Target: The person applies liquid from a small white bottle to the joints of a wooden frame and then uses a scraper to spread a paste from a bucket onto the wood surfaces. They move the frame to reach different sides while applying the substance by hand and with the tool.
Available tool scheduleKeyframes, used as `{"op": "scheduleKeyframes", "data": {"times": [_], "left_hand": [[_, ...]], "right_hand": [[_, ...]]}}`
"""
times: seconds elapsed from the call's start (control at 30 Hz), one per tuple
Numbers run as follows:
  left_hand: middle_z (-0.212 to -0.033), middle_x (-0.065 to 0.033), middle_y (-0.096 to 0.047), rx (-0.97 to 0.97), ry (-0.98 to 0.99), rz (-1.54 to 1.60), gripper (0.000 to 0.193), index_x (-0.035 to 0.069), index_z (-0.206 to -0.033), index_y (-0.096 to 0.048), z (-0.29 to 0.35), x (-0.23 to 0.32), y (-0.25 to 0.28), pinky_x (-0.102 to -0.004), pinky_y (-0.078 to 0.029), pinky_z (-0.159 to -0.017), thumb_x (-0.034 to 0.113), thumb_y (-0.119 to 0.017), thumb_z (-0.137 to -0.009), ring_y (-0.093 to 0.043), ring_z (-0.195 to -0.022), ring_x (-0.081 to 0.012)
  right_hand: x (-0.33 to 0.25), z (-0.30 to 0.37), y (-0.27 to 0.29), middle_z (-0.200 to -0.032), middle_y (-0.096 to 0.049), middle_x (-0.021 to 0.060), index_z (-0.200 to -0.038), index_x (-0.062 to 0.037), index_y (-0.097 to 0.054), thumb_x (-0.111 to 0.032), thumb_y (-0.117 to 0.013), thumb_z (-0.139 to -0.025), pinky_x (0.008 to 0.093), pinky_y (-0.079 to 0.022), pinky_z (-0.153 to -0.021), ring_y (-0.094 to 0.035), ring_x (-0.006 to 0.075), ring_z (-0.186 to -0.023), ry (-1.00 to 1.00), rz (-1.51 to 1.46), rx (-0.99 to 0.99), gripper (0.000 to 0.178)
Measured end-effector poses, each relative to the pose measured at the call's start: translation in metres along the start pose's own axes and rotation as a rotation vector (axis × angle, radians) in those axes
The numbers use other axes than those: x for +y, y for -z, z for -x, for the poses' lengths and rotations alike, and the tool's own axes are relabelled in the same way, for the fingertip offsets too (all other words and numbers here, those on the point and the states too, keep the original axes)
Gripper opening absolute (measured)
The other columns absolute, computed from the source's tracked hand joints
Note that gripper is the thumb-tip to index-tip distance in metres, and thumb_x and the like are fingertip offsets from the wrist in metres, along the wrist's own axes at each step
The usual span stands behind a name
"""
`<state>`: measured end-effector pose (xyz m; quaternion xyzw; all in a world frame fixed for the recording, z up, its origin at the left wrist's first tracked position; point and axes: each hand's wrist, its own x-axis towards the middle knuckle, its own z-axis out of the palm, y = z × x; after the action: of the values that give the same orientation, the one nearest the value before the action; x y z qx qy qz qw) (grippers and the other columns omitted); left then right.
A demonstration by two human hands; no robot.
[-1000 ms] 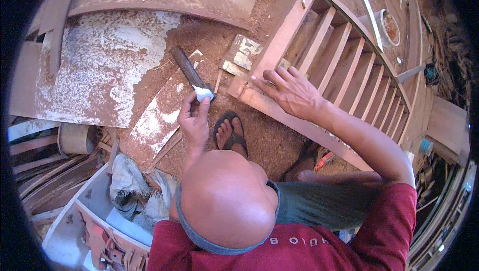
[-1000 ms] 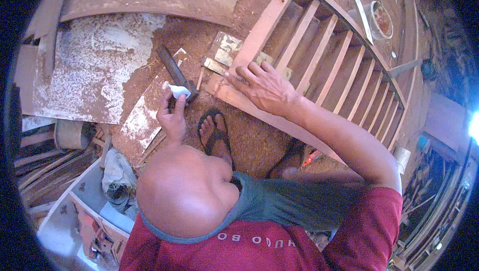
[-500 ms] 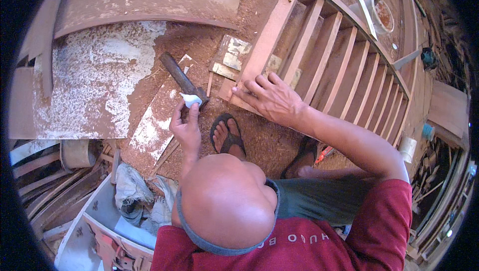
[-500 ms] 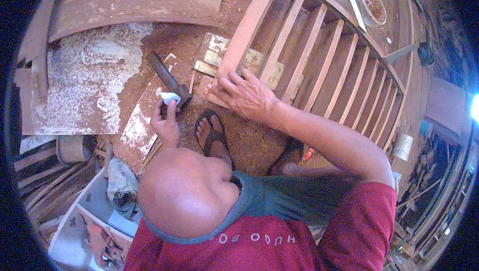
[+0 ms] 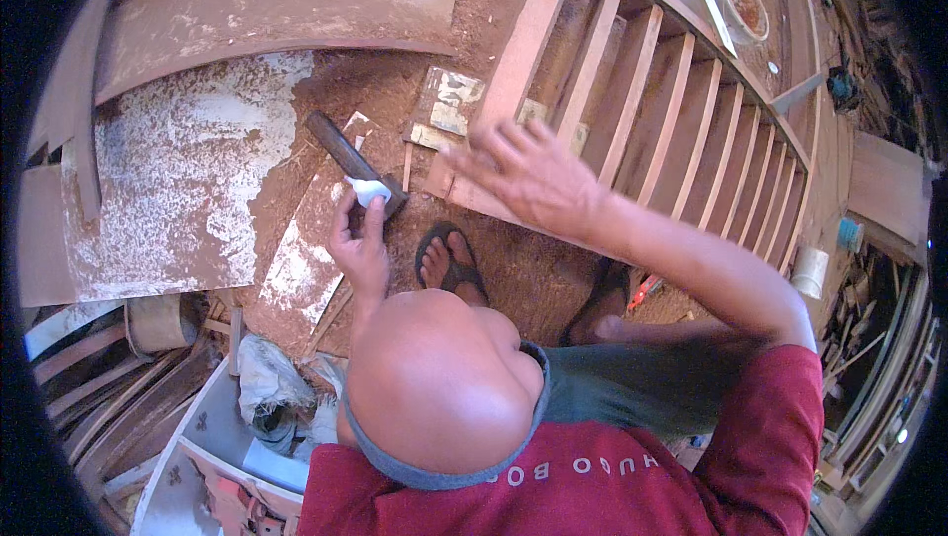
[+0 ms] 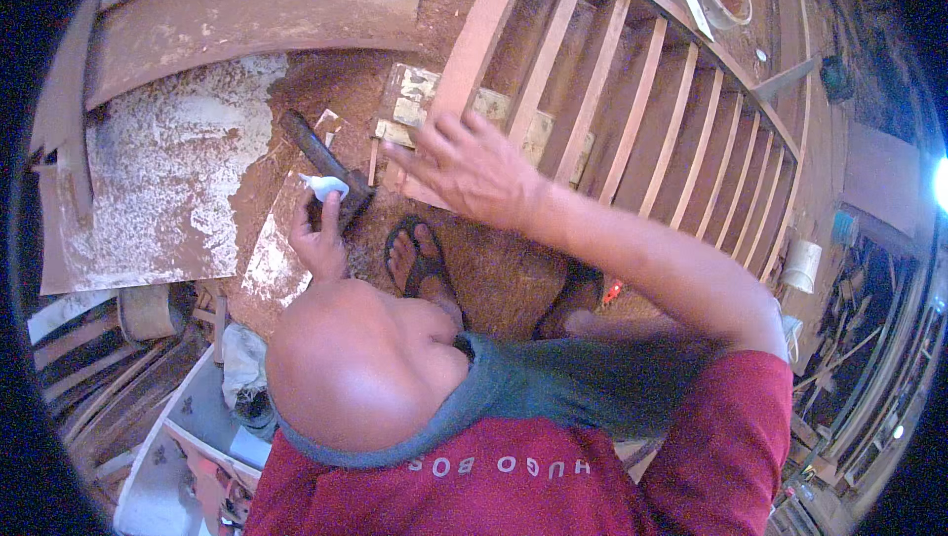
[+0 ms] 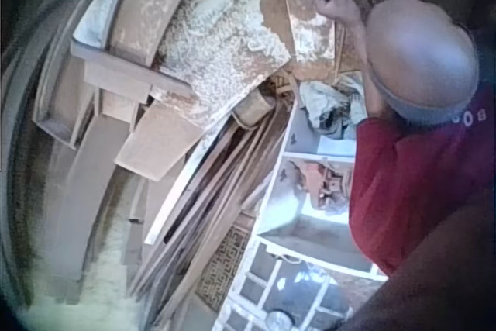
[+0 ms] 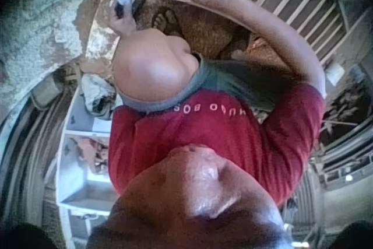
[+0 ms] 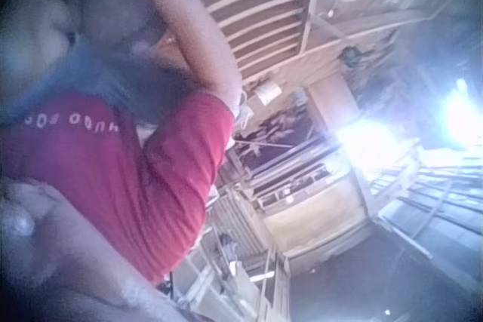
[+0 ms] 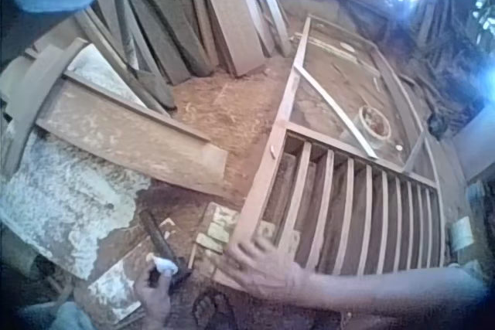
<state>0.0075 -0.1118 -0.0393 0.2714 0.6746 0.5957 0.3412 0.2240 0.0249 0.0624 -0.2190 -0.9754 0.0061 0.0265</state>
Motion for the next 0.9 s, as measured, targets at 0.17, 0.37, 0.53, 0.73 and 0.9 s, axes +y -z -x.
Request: {"op": "scheduleKeyframes", "data": {"times": [0.17, 0.37, 0.53, 0.73, 0.9], "left_hand": [[-0.104, -0.0076, -0.068, -0.059, -0.036, -0.036, 0.028, -0.003, -0.116, -0.063, -0.008, 0.012, -0.009, -0.0281, -0.051, -0.084, 0.006, -0.069, -0.091, -0.064, -0.093, -0.0132], [-0.105, -0.0077, -0.069, -0.118, 0.040, 0.002, 0.027, -0.003, -0.115, -0.064, -0.035, 0.030, -0.041, -0.0271, -0.051, -0.083, 0.006, -0.070, -0.090, -0.064, -0.093, -0.0124], [-0.101, -0.0074, -0.070, -0.179, -0.088, -0.060, 0.026, -0.003, -0.113, -0.064, -0.055, 0.039, -0.057, -0.0266, -0.053, -0.080, 0.006, -0.071, -0.089, -0.065, -0.090, -0.0118], [-0.100, -0.0074, -0.070, -0.289, -0.192, -0.103, 0.025, -0.003, -0.112, -0.064, -0.076, 0.083, -0.098, -0.0254, -0.053, -0.078, 0.008, -0.070, -0.090, -0.066, -0.088, -0.0113], [-0.103, -0.0089, -0.070, -0.532, -0.266, -0.218, 0.023, -0.002, -0.112, -0.062, -0.085, 0.145, -0.161, -0.0267, -0.054, -0.079, 0.007, -0.069, -0.091, -0.067, -0.093, -0.0125]], "right_hand": [[0.069, -0.017, 0.041, -0.095, -0.063, 0.0090, -0.095, -0.0102, -0.068, -0.024, -0.063, -0.087, 0.0402, -0.047, -0.080, -0.060, 0.0273, -0.095, -0.131, -0.110, 0.053, 0.017], [0.112, 0.013, 0.055, -0.088, -0.065, 0.0131, -0.090, -0.0070, -0.064, -0.026, -0.063, -0.090, 0.0461, -0.050, -0.074, -0.063, 0.0348, -0.088, -0.325, -0.120, -0.066, 0.020], [0.144, 0.058, 0.081, -0.075, -0.065, 0.0153, -0.083, -0.0053, -0.061, -0.034, -0.066, -0.087, 0.0480, -0.050, -0.068, -0.064, 0.0389, -0.077, -0.440, -0.025, -0.189, 0.029], [0.147, 0.136, 0.079, -0.080, -0.065, 0.0207, -0.087, -0.0041, -0.060, -0.038, -0.053, -0.098, 0.0528, -0.049, -0.067, -0.063, 0.0425, -0.078, -0.701, -0.161, -0.101, 0.036], [0.122, 0.203, 0.049, -0.081, -0.059, 0.0193, -0.092, -0.0027, -0.056, -0.021, -0.063, -0.092, 0.0459, -0.049, -0.071, -0.061, 0.0410, -0.082, -0.720, -0.418, 0.306, 0.019]]}}
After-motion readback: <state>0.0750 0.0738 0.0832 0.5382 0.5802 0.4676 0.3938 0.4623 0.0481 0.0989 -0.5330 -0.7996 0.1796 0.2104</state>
